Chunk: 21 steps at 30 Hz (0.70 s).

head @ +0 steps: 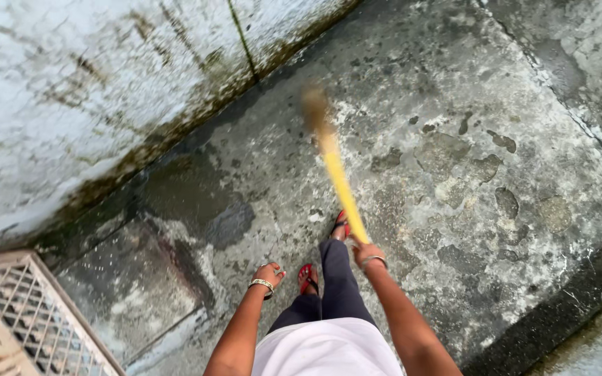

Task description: The person sweeps debris on an outdoor floor using a broom, moves footwear out of the way, and opens a metal gate.

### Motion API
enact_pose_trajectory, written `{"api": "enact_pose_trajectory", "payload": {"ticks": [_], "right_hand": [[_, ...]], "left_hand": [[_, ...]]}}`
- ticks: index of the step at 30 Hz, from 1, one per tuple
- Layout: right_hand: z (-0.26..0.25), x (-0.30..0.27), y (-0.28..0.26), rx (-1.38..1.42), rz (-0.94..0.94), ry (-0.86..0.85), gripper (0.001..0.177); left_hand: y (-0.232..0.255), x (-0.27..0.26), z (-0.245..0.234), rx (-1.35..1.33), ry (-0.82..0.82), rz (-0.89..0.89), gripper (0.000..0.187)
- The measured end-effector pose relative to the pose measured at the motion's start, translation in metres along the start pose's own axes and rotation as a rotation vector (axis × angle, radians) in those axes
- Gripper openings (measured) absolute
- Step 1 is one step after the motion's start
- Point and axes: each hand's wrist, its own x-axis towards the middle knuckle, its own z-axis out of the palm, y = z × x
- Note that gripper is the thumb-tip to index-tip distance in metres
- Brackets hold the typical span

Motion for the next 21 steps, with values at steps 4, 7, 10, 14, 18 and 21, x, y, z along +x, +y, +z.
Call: {"api": "enact_pose_trajectory", "payload": {"ticks": [4, 7, 10, 14, 18, 21], "right_hand": [[-0.016, 0.074, -0.044, -0.122, -0.204, -0.079, 0.035], [-0.037, 0.131, -0.078, -0.219, -0.222, -0.076, 0.035], [-0.090, 0.192, -0.086, -0.250, -0.197, -0.081, 0.033], [-0.162, 0.269, -0.055, -0.141, -0.155, -0.119, 0.035], [-0.247, 0.325, -0.001, 0.142, 0.101, 0.011, 0.039], [-0.291, 0.338, 0.023, 0.559, 0.300, 0.176, 0.044]], "left_hand": [[0.025, 0.046, -0.015, -0.004, 0.045, 0.034, 0.045], [0.040, 0.080, -0.022, 0.008, 0.091, 0.136, 0.046], [0.072, 0.090, -0.058, -0.017, 0.061, 0.134, 0.047], [0.105, 0.113, -0.097, 0.049, -0.020, 0.031, 0.043], [0.146, 0.152, -0.140, 0.107, -0.023, -0.070, 0.041], [0.184, 0.168, -0.169, 0.019, 0.020, -0.084, 0.045]]}}
